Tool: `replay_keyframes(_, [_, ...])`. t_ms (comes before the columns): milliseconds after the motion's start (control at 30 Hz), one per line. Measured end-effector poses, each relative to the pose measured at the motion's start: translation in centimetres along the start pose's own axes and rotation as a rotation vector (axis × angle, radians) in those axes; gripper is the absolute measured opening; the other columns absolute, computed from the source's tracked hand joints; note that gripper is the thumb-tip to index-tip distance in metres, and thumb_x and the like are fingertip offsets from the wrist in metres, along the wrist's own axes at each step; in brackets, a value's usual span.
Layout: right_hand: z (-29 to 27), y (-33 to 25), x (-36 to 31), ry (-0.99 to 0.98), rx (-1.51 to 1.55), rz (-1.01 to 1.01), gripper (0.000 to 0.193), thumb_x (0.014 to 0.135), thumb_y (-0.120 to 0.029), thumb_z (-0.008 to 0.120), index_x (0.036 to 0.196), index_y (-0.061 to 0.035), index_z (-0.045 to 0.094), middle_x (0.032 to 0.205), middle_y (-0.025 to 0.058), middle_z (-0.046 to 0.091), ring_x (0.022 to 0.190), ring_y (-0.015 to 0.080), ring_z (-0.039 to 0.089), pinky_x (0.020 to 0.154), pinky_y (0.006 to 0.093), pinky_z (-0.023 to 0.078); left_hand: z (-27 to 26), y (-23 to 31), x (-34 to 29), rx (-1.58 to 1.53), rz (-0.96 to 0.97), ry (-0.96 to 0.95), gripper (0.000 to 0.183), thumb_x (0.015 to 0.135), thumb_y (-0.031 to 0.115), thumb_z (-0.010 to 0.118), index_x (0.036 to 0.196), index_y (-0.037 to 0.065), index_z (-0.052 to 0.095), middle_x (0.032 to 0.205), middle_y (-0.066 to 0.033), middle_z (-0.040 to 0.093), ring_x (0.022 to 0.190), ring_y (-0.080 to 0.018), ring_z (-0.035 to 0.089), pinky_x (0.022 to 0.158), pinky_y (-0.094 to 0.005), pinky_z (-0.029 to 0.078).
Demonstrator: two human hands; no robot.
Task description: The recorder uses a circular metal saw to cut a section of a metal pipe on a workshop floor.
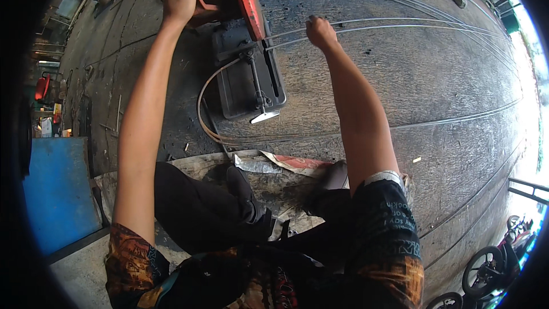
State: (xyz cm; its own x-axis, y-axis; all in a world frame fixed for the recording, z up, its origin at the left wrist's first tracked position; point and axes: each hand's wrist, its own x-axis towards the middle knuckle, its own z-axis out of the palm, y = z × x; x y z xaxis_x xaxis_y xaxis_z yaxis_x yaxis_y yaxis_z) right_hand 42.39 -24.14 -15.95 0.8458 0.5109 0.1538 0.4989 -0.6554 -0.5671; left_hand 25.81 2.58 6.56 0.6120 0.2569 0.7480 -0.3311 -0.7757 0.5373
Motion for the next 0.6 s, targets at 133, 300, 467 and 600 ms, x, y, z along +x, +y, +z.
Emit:
replay_keyframes(133, [3.4,2.4,-0.1,-0.182,-0.229,-0.135,0.040,0.093,-0.027,0.050,0.130,-0.0126,0.052,0.127,0.0190,0.055,0.116,0.0376,0.055,0.096,0.0473,0.046,0.0,1.1,0.8,0.070,0.049,-0.015,0.031,0.093,0.018,0.048,0.086,-0.003,0.069,0.109,-0.0169,0.068,0.102,-0.0288,0.064,0.088,-0.0363,0.048])
replay_keyframes(300, [6.0,3.4,-0.1,-0.244,-0.238,-0.115,0.039,0.091,-0.025,0.052,0.129,-0.0142,0.053,0.127,0.0172,0.054,0.118,0.0360,0.054,0.096,0.0534,0.044,-0.7,2.0,0.5,0.124,0.087,-0.037,0.033,0.093,0.017,0.045,0.088,-0.005,0.069,0.108,-0.0192,0.068,0.105,-0.0310,0.063,0.090,-0.0380,0.047])
replay_keyframes(467, [6.2,4.2,-0.4,-0.186,-0.279,-0.218,0.036,0.092,-0.023,0.055,0.126,-0.0103,0.055,0.131,0.0148,0.054,0.120,0.0339,0.053,0.096,0.0495,0.046,-0.6,3.6,-0.1,0.273,0.079,-0.046,0.028,0.093,0.015,0.049,0.091,-0.006,0.068,0.104,-0.0186,0.068,0.100,-0.0301,0.065,0.086,-0.0370,0.048])
replay_keyframes(600, [5.2,4.8,0.2,-0.235,-0.313,-0.190,0.036,0.092,-0.023,0.055,0.126,-0.0107,0.055,0.128,0.0148,0.055,0.120,0.0343,0.052,0.096,0.0509,0.045,0.0,7.8,0.0,0.367,-0.030,-0.074,0.022,0.092,0.012,0.054,0.098,-0.006,0.067,0.100,-0.0163,0.068,0.096,-0.0275,0.065,0.083,-0.0351,0.049])
